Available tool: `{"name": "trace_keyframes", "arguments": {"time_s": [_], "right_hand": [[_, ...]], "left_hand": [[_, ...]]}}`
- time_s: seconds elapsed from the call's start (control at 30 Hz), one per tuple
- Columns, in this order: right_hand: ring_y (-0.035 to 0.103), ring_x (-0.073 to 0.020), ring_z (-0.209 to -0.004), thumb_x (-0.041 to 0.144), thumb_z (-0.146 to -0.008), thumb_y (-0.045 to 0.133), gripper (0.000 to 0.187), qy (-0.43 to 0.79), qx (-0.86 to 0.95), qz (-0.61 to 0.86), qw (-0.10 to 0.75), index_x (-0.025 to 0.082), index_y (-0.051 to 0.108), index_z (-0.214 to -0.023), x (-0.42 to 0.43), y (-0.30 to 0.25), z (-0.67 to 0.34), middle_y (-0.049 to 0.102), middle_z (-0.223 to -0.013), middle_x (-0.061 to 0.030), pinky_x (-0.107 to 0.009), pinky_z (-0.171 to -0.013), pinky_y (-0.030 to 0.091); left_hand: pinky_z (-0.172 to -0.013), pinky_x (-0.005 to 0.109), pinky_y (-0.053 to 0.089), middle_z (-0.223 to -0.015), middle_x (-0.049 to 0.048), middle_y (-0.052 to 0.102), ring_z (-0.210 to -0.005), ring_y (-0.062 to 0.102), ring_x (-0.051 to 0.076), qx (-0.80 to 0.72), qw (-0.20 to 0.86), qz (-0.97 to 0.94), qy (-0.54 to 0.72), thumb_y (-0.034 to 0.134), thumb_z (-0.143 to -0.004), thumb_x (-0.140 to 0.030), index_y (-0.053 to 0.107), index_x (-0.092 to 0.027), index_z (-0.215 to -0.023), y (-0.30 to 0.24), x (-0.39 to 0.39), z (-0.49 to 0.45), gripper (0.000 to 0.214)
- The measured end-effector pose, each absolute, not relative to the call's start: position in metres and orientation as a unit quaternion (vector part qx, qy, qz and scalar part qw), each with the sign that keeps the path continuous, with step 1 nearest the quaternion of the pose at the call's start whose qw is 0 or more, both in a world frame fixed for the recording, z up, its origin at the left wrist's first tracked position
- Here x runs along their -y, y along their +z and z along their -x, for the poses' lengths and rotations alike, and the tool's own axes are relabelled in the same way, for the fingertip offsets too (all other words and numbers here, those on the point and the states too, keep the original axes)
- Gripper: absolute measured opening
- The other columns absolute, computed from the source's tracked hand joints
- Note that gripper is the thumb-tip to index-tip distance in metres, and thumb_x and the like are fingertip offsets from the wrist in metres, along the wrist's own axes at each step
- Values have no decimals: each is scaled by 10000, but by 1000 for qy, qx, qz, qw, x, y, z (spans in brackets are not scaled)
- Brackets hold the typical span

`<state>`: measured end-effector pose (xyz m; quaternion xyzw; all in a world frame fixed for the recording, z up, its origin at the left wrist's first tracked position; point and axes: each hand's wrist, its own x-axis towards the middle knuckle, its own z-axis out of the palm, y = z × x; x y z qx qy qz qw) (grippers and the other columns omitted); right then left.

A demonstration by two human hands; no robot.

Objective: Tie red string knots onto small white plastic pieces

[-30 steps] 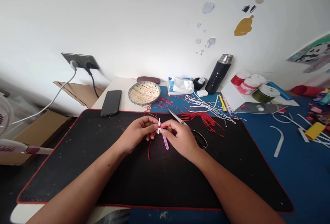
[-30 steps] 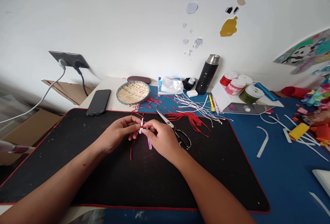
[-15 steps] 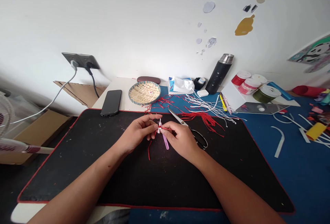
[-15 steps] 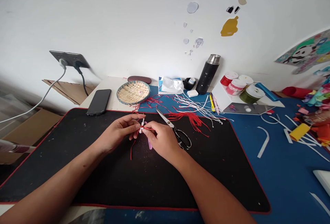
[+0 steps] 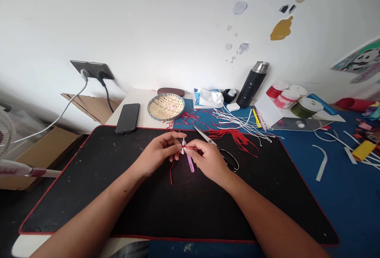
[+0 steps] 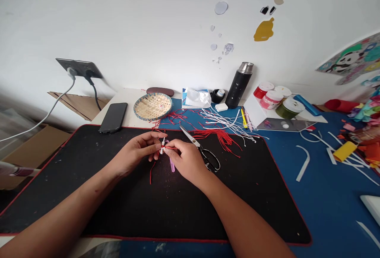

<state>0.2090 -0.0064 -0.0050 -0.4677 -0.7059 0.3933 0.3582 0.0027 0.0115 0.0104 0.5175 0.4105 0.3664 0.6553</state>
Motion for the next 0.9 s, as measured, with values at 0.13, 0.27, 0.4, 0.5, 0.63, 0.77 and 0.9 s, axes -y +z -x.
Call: {"name": "trace_keyframes", "arguments": {"time_s": [0.13,0.27,0.4,0.5,0.63,0.77,0.9], "right_hand": [[655,-168,-725,358,-1001,624,182,411,692,475,355,223,740,-962,6,-5,-209,750,-835,-11,-262,-642,454],[628,-161,-669,366,-999,624,185,422,684,479,352,228,743,-971,6,-5,-209,732,-805,-10,-259,-592,431],[611,-154,-640,365,-996,634,180,429,680,479,352,225,743,-969,6,-5,-209,722,-792,-8,-258,-584,424],[617,-157,-643,367,-999,637,179,429,681,478,352,227,745,-974,6,-4,-209,726,-795,-9,-259,-590,426],[635,-160,-680,350,-999,647,167,405,699,471,355,228,753,-960,5,-2,-210,739,-806,-4,-264,-629,432],[629,-154,-672,349,-1006,646,175,402,707,464,350,224,760,-961,5,-2,-211,738,-790,1,-263,-642,431],[614,-140,-662,339,-1000,653,169,412,703,463,349,212,762,-972,5,-4,-212,736,-799,-1,-251,-628,422]], "left_hand": [[-568,263,436,-760,7,672,-619,595,140,-405,664,-510,368,826,-844,-371,702,-175,-1227,9,-12,-3,448],[-562,257,433,-776,10,683,-619,603,135,-399,671,-502,371,837,-836,-349,704,-175,-1219,8,-12,-2,440],[-556,250,426,-774,7,681,-612,607,128,-392,680,-496,371,839,-836,-328,701,-171,-1226,7,-12,-2,443],[-552,247,418,-773,7,684,-610,614,127,-389,684,-494,369,836,-841,-317,698,-169,-1236,5,-12,-1,444],[-552,243,410,-779,12,696,-609,618,125,-387,690,-493,362,835,-843,-311,704,-167,-1233,4,-13,0,436],[-557,241,407,-789,20,711,-615,621,125,-386,695,-495,351,844,-834,-312,713,-172,-1228,3,-14,2,439],[-560,247,413,-804,34,726,-616,625,134,-390,694,-500,341,859,-812,-330,708,-165,-1236,3,-15,2,480]]}}
